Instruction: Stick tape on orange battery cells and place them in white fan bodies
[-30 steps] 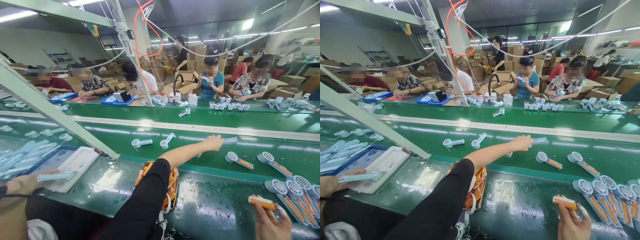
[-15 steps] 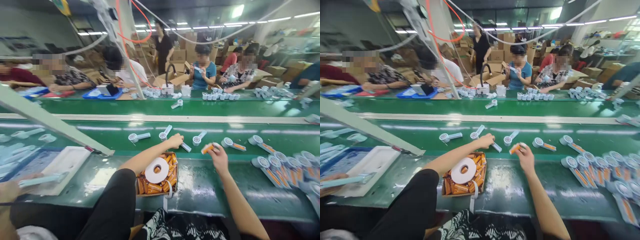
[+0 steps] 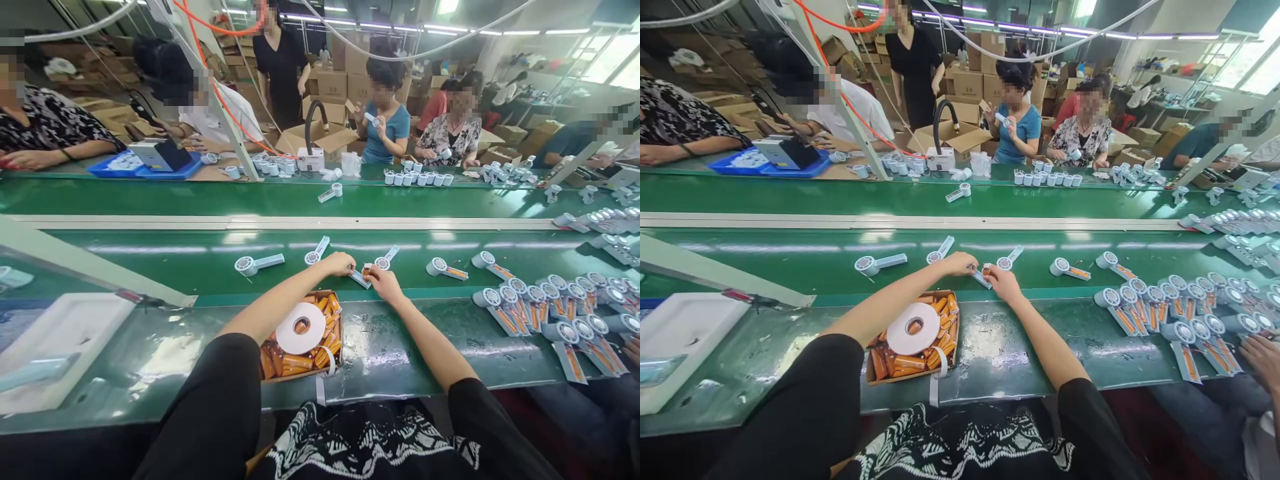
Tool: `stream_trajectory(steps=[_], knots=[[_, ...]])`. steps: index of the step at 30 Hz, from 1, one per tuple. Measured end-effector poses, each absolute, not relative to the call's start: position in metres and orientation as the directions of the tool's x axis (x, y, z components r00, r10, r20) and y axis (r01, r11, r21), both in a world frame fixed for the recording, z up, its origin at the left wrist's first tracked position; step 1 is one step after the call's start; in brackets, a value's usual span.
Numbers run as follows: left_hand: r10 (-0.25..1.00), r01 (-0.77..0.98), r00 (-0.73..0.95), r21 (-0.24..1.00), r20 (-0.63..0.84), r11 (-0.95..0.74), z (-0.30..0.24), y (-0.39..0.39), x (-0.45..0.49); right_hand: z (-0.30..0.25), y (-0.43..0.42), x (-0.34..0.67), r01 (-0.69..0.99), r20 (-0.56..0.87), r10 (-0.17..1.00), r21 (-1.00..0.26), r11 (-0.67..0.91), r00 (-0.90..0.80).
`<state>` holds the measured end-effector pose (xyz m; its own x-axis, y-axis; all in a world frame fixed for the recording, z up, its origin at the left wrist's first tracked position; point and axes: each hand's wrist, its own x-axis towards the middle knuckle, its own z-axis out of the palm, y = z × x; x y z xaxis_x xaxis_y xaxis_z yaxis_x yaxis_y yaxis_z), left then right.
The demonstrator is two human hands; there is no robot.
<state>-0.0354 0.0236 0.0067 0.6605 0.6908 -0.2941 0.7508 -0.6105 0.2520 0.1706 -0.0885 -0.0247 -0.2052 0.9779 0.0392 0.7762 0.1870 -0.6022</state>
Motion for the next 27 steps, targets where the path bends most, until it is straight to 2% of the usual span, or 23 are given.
stream_trajectory(steps=[4, 8, 14, 20, 23, 25, 27], knots=[[0.683, 0.758, 0.65, 0.219, -0.332, -0.614, 0.01, 0.027, -0.023, -0.017, -0.088, 0.169, 0.877, -0.055, 0.965, -0.434, 0.207, -0.255], [0.727, 0.784, 0.62, 0.203, -0.296, -0.586, 0.02, 0.022, -0.012, -0.013, -0.087, 0.164, 0.934, -0.119, 0.955, -0.272, 0.232, -0.272], [0.779, 0.829, 0.56, 0.195, -0.284, -0.525, 0.036, 0.018, 0.005, -0.01, -0.062, 0.148, 0.934, -0.183, 0.917, -0.116, 0.337, -0.353], [0.826, 0.841, 0.534, 0.209, -0.181, -0.499, 0.064, -0.026, -0.014, -0.011, -0.048, 0.153, 0.904, -0.166, 0.889, -0.113, 0.412, -0.426], [0.753, 0.738, 0.655, 0.267, -0.063, -0.619, 0.072, -0.092, -0.067, -0.021, -0.063, 0.162, 0.908, -0.091, 0.908, -0.142, 0.394, -0.409], [0.674, 0.653, 0.738, 0.26, -0.009, -0.711, 0.069, -0.141, -0.107, -0.03, -0.075, 0.164, 0.915, -0.033, 0.925, -0.162, 0.37, -0.379], [0.709, 0.69, 0.705, 0.211, 0.021, -0.692, 0.059, -0.183, -0.14, -0.036, -0.083, 0.164, 0.92, 0.018, 0.94, -0.204, 0.336, -0.34]])
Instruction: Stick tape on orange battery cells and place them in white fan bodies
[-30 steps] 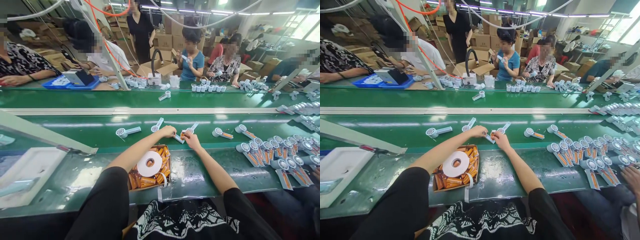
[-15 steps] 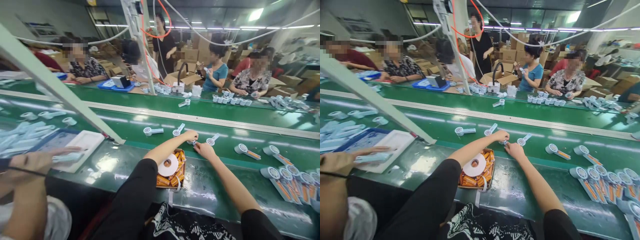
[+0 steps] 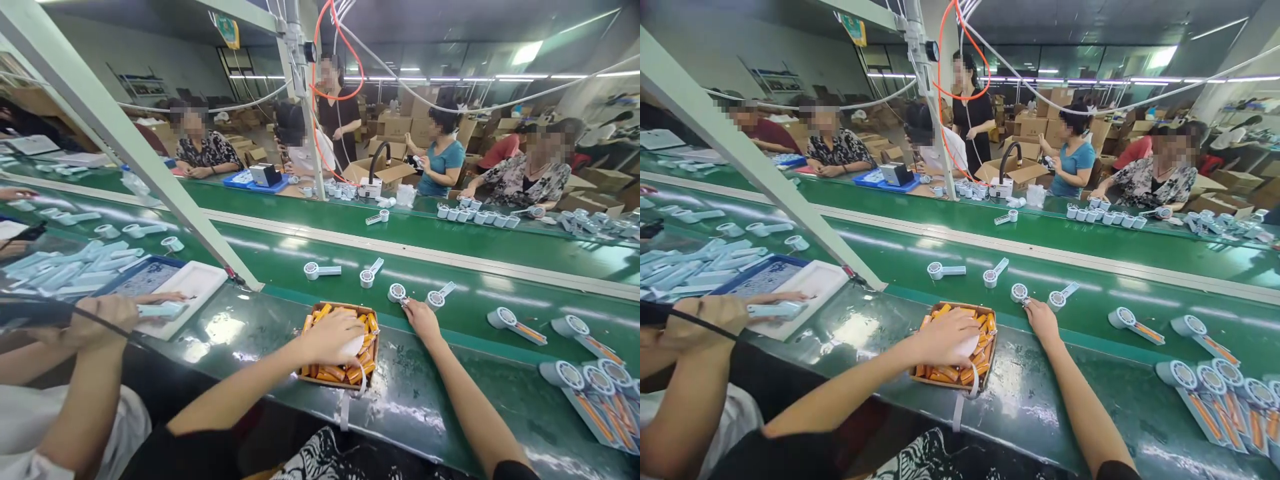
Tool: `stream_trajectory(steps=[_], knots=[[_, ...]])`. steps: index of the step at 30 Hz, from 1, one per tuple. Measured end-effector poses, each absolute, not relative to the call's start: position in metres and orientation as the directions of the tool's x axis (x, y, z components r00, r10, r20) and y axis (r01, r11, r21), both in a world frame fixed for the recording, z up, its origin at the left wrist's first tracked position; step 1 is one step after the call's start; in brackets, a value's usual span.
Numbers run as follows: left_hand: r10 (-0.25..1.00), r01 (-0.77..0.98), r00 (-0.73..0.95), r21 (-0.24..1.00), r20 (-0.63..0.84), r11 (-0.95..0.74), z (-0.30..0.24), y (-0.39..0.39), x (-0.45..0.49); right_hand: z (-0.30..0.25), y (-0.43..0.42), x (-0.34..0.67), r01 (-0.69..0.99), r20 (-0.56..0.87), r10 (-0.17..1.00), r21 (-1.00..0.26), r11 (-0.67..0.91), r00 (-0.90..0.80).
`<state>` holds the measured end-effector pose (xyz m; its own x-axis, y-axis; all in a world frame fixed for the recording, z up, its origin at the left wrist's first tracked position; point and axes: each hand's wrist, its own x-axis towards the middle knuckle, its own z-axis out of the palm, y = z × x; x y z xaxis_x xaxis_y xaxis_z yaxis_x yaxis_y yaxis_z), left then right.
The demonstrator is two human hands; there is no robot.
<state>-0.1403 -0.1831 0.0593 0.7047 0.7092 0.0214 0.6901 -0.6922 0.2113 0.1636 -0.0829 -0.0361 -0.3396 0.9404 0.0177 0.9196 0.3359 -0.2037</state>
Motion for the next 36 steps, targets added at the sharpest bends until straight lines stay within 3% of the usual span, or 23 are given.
stream_trajectory(steps=[5, 9, 12, 14, 17, 19, 23, 25, 29, 32, 34, 36], knots=[[0.856, 0.849, 0.503, 0.119, 0.119, -0.515, 0.036, -0.237, -0.166, -0.022, -0.091, 0.165, 0.904, 0.151, 0.971, -0.36, 0.229, -0.186], [0.852, 0.854, 0.482, 0.106, 0.205, -0.509, 0.031, -0.251, -0.166, 0.002, -0.118, 0.166, 0.687, 0.25, 0.959, -0.674, 0.271, -0.132], [0.801, 0.85, 0.435, 0.105, 0.412, -0.516, 0.037, -0.26, -0.163, 0.013, -0.16, 0.152, 0.335, 0.061, 0.956, -0.929, 0.16, -0.288], [0.732, 0.853, 0.368, 0.104, 0.573, -0.511, 0.046, -0.267, -0.16, 0.019, -0.192, 0.137, 0.139, -0.076, 0.872, -0.99, -0.01, -0.484], [0.657, 0.837, 0.349, 0.093, 0.668, -0.539, 0.059, -0.271, -0.159, 0.027, -0.229, 0.112, 0.024, -0.142, 0.654, -0.982, -0.187, -0.743], [0.647, 0.823, 0.353, 0.104, 0.675, -0.558, 0.062, -0.269, -0.165, 0.029, -0.241, 0.1, 0.061, -0.143, 0.514, -0.983, -0.173, -0.846], [0.694, 0.848, 0.146, 0.272, 0.706, -0.455, 0.047, -0.267, -0.182, 0.024, -0.239, 0.094, 0.194, -0.084, 0.379, -0.945, 0.264, -0.922], [0.703, 0.861, 0.051, 0.326, 0.709, -0.391, 0.035, -0.269, -0.185, 0.024, -0.225, 0.097, 0.233, -0.046, 0.405, -0.875, 0.425, -0.913], [0.695, 0.868, 0.024, 0.33, 0.719, -0.371, 0.019, -0.274, -0.178, 0.032, -0.185, 0.093, 0.444, 0.113, 0.674, -0.672, 0.593, -0.73], [0.714, 0.865, 0.055, 0.324, 0.698, -0.383, 0.019, -0.275, -0.17, 0.036, -0.16, 0.078, 0.49, 0.098, 0.604, -0.487, 0.722, -0.791], [0.721, 0.864, 0.081, 0.311, 0.688, -0.394, 0.024, -0.274, -0.167, 0.033, -0.15, 0.07, 0.465, 0.067, 0.567, -0.498, 0.732, -0.821], [0.715, 0.87, 0.107, 0.284, 0.691, -0.404, 0.031, -0.274, -0.167, 0.029, -0.147, 0.069, 0.433, 0.115, 0.648, -0.654, 0.62, -0.753]])
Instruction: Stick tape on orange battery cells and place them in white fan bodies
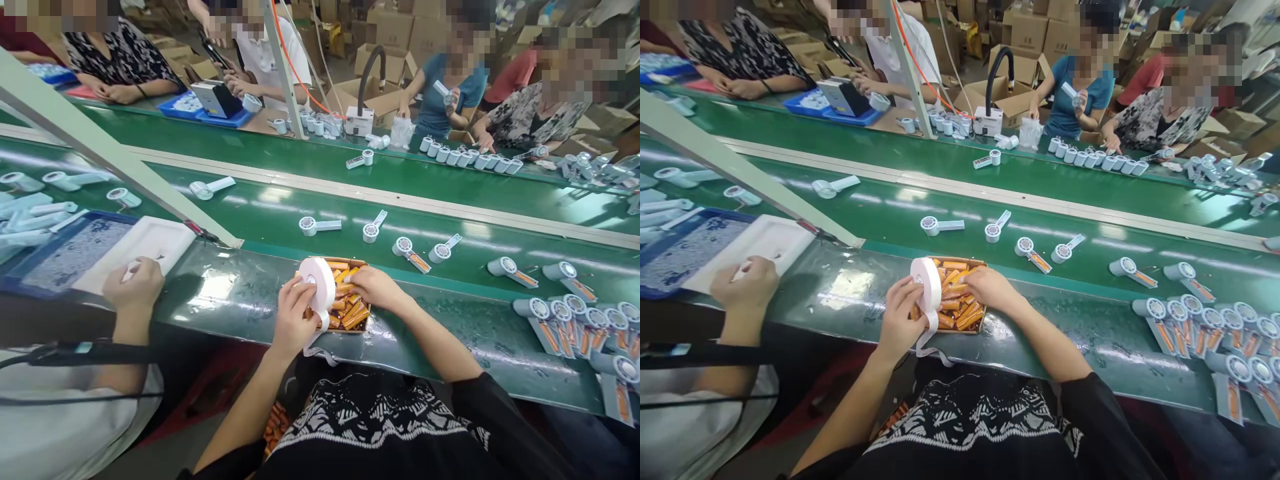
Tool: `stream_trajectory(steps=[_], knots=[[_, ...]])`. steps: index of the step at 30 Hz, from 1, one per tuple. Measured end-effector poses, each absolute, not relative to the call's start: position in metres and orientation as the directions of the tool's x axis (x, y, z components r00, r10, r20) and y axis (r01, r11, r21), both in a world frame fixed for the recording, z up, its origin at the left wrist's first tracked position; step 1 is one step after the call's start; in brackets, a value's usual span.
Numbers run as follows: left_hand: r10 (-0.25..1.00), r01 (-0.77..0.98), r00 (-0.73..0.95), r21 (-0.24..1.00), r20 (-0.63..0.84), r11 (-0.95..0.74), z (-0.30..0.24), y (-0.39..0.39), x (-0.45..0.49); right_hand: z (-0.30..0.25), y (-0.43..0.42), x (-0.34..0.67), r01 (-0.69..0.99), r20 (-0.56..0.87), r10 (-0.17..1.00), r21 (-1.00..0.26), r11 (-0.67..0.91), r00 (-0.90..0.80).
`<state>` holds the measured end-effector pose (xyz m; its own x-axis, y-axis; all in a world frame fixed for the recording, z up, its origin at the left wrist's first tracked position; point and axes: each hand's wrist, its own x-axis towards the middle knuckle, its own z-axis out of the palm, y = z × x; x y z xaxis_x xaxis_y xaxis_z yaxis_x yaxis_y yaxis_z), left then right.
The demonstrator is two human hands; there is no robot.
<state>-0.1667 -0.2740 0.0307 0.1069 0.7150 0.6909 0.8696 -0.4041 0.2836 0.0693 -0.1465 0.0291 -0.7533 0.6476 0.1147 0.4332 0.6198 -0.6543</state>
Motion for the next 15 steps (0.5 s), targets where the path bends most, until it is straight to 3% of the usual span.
stream_trajectory(steps=[3, 6, 10, 15], knots=[[0.688, 0.886, 0.172, 0.195, 0.705, -0.421, 0.039, -0.275, -0.166, 0.025, -0.148, 0.079, 0.147, 0.129, 0.827, -0.958, 0.246, -0.547], [0.669, 0.885, 0.251, 0.114, 0.7, -0.451, 0.043, -0.275, -0.163, 0.03, -0.156, 0.09, -0.13, 0.047, 0.859, -0.991, -0.023, -0.51], [0.683, 0.881, 0.312, 0.067, 0.661, -0.468, 0.043, -0.272, -0.157, 0.04, -0.169, 0.095, -0.138, 0.028, 0.854, -0.989, -0.051, -0.519], [0.666, 0.877, 0.374, -0.013, 0.645, -0.48, 0.047, -0.268, -0.152, 0.049, -0.179, 0.105, 0.119, 0.049, 0.869, -0.985, 0.123, -0.492]])
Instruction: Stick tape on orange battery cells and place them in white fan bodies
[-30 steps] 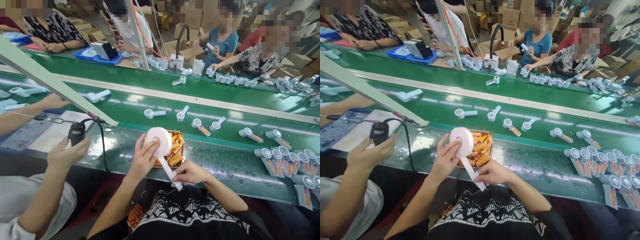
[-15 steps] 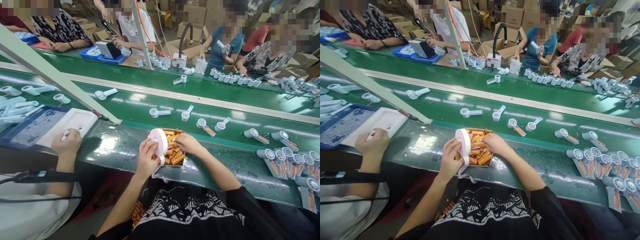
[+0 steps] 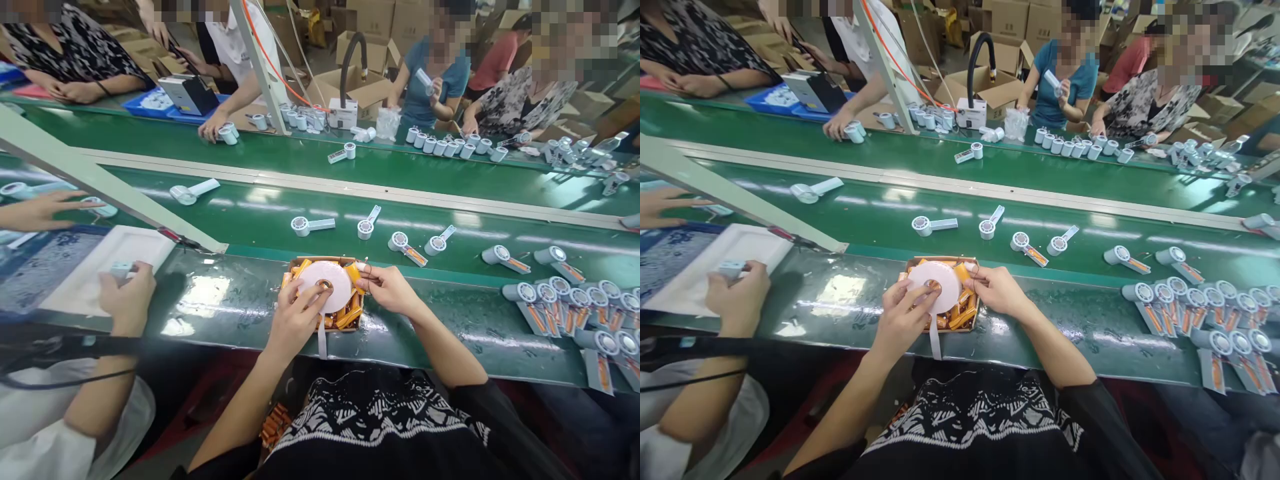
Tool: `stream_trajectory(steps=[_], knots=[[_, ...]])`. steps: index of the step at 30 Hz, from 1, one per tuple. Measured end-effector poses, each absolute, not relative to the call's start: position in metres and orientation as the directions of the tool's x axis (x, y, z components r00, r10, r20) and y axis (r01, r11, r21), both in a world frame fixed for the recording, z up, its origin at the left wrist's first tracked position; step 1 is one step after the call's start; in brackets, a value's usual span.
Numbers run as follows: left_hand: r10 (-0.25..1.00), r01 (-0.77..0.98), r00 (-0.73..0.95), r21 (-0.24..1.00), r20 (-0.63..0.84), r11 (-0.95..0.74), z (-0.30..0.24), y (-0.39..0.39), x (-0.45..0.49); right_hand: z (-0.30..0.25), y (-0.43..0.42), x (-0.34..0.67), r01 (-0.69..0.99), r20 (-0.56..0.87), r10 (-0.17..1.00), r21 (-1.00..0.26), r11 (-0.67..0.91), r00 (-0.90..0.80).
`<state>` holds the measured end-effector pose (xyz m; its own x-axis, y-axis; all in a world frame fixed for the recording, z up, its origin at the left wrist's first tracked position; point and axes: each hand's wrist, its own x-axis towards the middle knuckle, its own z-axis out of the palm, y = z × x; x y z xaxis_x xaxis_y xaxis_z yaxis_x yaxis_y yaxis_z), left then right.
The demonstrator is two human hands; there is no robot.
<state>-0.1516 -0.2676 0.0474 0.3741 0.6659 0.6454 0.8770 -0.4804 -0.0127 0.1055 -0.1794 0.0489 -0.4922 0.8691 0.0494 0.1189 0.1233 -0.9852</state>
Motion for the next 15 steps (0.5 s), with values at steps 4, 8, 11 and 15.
stream_trajectory(steps=[4, 8, 11, 15], knots=[[0.656, 0.871, 0.447, -0.129, 0.608, -0.474, 0.059, -0.264, -0.151, 0.056, -0.171, 0.112, 0.197, 0.027, 0.839, -0.968, 0.158, -0.543], [0.648, 0.884, 0.437, -0.163, 0.625, -0.439, 0.059, -0.26, -0.14, 0.044, -0.174, 0.093, -0.187, -0.111, 0.916, -0.963, -0.195, -0.385], [0.661, 0.931, 0.31, -0.076, 0.683, -0.358, 0.044, -0.261, -0.117, 0.023, -0.193, 0.065, -0.552, -0.167, 0.983, -0.814, -0.18, -0.074], [0.69, 0.943, 0.168, 0.089, 0.704, -0.32, 0.023, -0.271, -0.083, 0.017, -0.19, 0.055, -0.657, -0.197, 0.98, -0.744, -0.123, 0.04]])
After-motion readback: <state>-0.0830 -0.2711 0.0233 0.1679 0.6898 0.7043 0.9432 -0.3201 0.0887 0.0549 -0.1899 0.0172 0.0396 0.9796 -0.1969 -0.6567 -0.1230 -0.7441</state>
